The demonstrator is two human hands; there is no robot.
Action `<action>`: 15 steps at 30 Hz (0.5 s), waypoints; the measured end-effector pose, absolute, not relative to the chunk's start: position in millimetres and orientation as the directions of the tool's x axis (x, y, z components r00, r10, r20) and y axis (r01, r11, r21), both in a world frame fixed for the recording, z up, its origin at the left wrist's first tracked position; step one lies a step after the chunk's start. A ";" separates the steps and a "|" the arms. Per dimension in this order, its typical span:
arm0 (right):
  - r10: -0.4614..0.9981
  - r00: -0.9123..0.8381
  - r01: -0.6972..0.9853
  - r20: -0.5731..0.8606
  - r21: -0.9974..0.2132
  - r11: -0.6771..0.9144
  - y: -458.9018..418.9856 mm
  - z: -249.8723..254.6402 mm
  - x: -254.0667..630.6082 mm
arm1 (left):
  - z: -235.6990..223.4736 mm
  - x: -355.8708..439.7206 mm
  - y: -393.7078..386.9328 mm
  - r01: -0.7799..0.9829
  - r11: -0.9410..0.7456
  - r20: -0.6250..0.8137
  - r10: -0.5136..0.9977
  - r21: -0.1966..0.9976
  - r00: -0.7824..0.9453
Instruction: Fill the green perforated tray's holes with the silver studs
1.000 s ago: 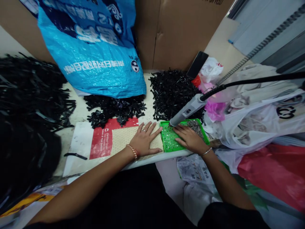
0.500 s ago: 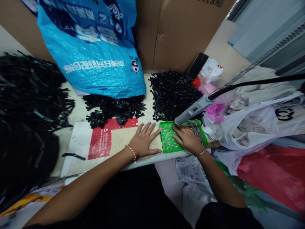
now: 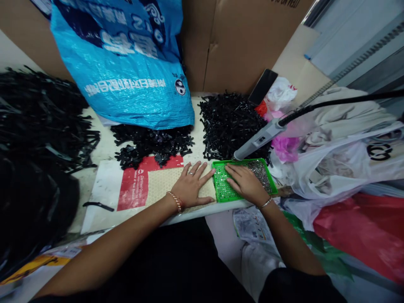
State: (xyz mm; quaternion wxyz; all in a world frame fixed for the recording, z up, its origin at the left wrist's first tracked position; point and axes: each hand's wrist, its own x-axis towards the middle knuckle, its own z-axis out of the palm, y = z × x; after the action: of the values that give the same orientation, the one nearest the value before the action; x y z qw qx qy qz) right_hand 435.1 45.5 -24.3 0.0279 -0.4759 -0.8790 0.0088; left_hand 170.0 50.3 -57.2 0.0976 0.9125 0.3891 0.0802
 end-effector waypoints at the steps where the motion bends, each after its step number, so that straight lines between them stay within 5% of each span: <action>1: 0.825 -0.564 0.824 0.026 -0.038 0.565 47.3 -24.2 429.6 | -57.3 170.0 50.2 0.697 -0.677 0.068 0.727 0.236 0.683; 15: 0.885 -0.463 0.886 0.055 -0.002 0.464 43.0 -26.6 467.6 | -55.7 170.0 49.9 0.703 -0.669 0.060 0.733 0.242 0.678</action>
State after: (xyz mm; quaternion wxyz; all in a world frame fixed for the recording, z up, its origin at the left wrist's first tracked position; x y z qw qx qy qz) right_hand 467.6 43.0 -26.6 0.0242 -0.5176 -0.8552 -0.0133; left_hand 170.0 49.9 -55.7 0.0999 0.9104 0.3942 0.0760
